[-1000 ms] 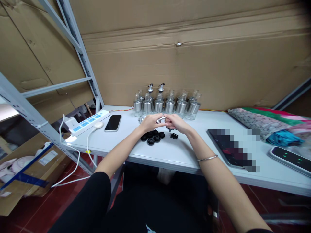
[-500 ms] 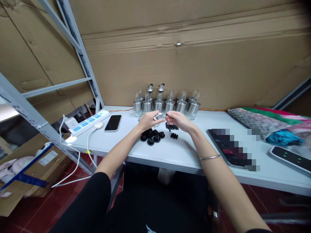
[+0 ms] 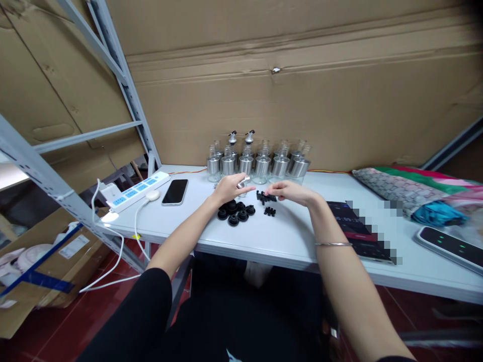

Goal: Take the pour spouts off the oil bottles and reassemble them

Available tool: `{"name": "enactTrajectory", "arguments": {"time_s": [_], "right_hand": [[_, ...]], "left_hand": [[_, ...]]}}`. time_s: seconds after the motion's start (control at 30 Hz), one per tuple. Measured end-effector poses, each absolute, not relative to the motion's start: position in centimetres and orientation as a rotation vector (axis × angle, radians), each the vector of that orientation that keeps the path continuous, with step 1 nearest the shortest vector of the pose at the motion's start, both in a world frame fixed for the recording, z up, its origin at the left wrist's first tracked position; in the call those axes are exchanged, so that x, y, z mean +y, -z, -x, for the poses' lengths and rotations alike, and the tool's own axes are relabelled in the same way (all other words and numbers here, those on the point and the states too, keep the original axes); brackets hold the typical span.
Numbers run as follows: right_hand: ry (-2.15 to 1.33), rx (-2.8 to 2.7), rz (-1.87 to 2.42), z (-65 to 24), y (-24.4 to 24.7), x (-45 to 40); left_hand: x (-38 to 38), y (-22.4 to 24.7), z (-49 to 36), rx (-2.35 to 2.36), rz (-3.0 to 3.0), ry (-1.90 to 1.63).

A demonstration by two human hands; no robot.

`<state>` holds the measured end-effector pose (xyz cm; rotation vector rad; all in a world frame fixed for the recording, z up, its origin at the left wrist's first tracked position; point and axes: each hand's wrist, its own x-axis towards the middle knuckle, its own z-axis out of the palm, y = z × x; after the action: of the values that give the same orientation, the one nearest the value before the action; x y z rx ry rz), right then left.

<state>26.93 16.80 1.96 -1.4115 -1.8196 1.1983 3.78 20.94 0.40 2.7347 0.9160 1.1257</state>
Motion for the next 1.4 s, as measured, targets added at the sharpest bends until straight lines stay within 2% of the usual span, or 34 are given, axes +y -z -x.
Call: {"name": "enactTrajectory", "arguments": {"time_s": [0.27,0.5,1.4], "right_hand": [[-1.292,-2.024,1.690,-27.5,-1.4,16.7],[-1.281,-1.977,1.794,-27.2,-1.7,16.4],[-1.253,-1.993,1.842,-26.2,-1.3,16.8]], "left_hand": [[21.0,-0.4,-3.8,0.919,-2.741,-1.116],[20.9,-0.5,-3.8,0.914,-2.745,-1.103],[20.7,-0.6,-3.8,0.925,-2.724,-1.078]]}}
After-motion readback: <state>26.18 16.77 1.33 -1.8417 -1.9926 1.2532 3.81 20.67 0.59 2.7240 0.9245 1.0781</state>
